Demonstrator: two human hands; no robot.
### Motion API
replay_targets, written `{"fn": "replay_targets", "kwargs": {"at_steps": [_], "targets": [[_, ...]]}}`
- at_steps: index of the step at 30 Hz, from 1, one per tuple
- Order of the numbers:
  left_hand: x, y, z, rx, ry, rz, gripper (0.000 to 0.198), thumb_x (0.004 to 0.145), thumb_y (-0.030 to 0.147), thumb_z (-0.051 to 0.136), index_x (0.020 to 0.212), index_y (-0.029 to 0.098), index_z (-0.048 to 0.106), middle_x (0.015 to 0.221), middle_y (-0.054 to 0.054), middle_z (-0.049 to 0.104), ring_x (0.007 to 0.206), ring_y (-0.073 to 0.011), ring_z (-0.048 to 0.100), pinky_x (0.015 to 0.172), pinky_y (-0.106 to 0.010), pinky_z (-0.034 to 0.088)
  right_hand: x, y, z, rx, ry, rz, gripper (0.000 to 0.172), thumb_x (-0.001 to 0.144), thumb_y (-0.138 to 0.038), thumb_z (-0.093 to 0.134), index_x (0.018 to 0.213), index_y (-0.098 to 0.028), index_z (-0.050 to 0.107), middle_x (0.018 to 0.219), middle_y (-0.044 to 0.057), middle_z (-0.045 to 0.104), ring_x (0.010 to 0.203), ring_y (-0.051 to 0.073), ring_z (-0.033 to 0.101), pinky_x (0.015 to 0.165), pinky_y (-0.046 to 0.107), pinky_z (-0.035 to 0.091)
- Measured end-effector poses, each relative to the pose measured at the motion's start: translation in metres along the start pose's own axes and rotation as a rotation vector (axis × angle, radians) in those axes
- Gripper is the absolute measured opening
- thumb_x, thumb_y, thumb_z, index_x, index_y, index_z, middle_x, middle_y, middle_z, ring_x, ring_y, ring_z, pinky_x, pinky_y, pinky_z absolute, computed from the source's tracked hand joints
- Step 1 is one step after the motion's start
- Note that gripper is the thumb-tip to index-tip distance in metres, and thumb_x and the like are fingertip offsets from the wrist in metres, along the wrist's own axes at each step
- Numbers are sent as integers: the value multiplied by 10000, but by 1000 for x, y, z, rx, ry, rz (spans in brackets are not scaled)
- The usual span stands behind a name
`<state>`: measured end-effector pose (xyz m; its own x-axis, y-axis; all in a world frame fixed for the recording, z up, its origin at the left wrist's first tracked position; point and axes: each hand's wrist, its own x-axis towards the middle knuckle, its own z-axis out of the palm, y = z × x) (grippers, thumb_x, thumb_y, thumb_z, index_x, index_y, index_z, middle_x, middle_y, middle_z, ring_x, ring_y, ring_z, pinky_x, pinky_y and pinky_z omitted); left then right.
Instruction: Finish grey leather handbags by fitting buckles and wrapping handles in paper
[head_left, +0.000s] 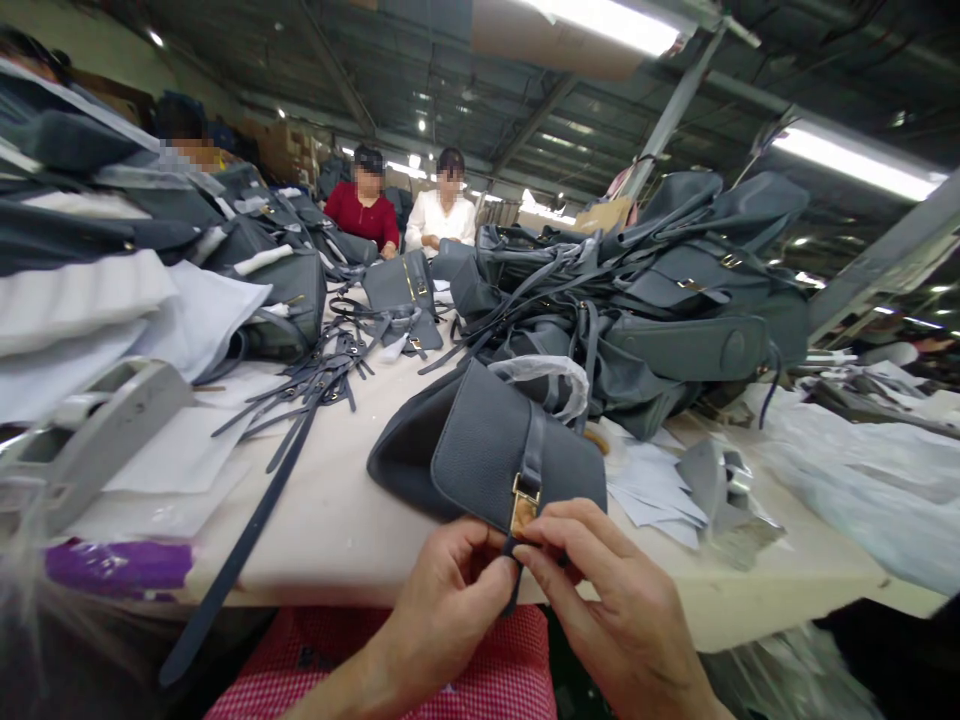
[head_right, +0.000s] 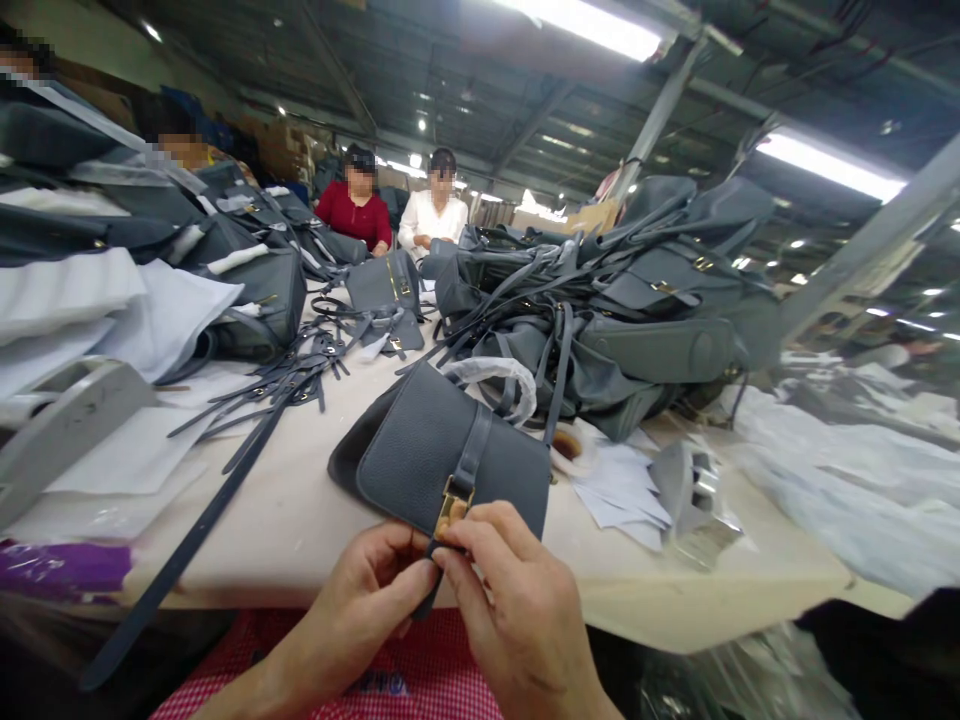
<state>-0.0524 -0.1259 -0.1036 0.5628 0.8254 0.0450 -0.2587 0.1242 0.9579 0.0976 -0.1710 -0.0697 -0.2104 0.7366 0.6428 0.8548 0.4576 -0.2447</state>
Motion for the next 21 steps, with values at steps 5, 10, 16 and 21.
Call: {"fn": "replay_targets", "kwargs": {"at_steps": [5,10,16,21], "targets": [[-2,-3,-2,62,10,49,177,790,276,551,815,127,645,594,48,475,464,-58,358,439,-198,281,-3,-4,15,-86,78,-23,118,938,-153,500,863,-207,574,789,22,623,652,117,627,605,193,510],[0,-4,-2,-19,-9,-20,202,779,291,565,864,125,643,608,53,509,437,-41,303,451,-206,280,-10,-8,12,-124,60,-34,209,935,-158,457,744,-214,517,679,3,565,547,111,556,497,204,443],[-1,1,0,-39,-21,-33,196,765,315,573,821,133,618,559,67,464,436,-50,335,443,-207,274,-13,1,9,-150,108,-102,177,936,-129,494,1026,-192,632,828,54,684,703,130,675,624,193,544],[-1,1,-3,-37,-15,-63,213,762,347,585,812,140,595,578,65,459,431,-43,309,420,-202,248,-25,9,5,-72,46,-152,205,908,-112,526,998,-203,686,861,64,745,730,146,720,654,190,582]]}}
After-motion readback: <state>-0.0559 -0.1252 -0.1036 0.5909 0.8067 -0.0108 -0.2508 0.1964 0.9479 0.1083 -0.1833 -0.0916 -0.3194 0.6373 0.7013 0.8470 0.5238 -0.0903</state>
